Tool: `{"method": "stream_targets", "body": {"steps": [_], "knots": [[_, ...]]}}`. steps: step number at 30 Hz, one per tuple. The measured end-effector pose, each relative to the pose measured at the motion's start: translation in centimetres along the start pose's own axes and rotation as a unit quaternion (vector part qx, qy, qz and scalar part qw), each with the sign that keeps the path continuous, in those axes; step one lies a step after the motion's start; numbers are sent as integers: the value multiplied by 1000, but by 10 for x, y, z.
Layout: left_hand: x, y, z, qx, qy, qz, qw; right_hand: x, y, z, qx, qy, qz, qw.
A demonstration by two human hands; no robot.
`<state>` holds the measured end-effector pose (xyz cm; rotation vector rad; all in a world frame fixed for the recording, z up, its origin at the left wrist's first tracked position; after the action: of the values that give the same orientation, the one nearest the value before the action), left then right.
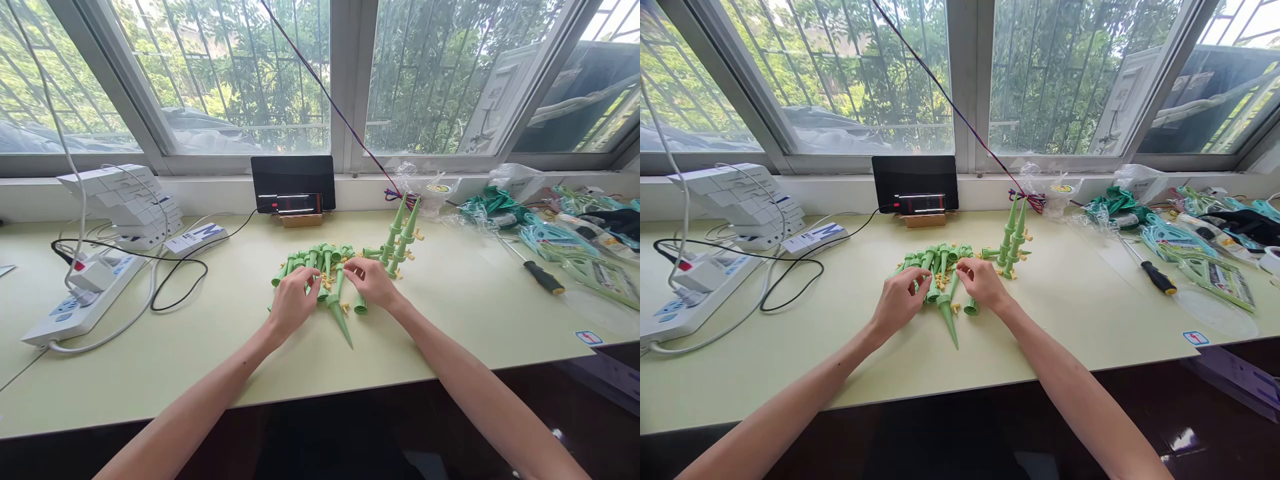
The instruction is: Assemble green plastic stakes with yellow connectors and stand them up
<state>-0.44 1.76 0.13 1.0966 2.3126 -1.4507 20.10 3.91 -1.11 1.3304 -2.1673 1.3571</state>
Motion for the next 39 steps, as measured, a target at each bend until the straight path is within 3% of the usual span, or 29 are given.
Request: {"method": "stream_targets", "body": {"steps": [8, 19, 39], "knots": [[-2, 0, 1, 2, -10, -2, 1000, 5, 3, -7, 28, -76, -4, 997], [-2, 2, 1, -1, 5, 2, 1000, -2, 11, -13, 92, -58, 31, 994], [-5, 2, 2, 6, 15, 7, 1000, -7, 23, -15, 109, -91, 86, 986]]}}
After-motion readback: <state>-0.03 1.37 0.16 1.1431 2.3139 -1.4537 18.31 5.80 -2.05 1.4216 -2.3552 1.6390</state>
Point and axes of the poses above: each hand's wrist, its own z-axis away from the middle knuckle, its own y-axis out of the palm, x = y × z, the point moved 1 cm from there along -z, towards the middle knuckle, and after that the axes turned 1 degree about -y, right-handed, at the moved point
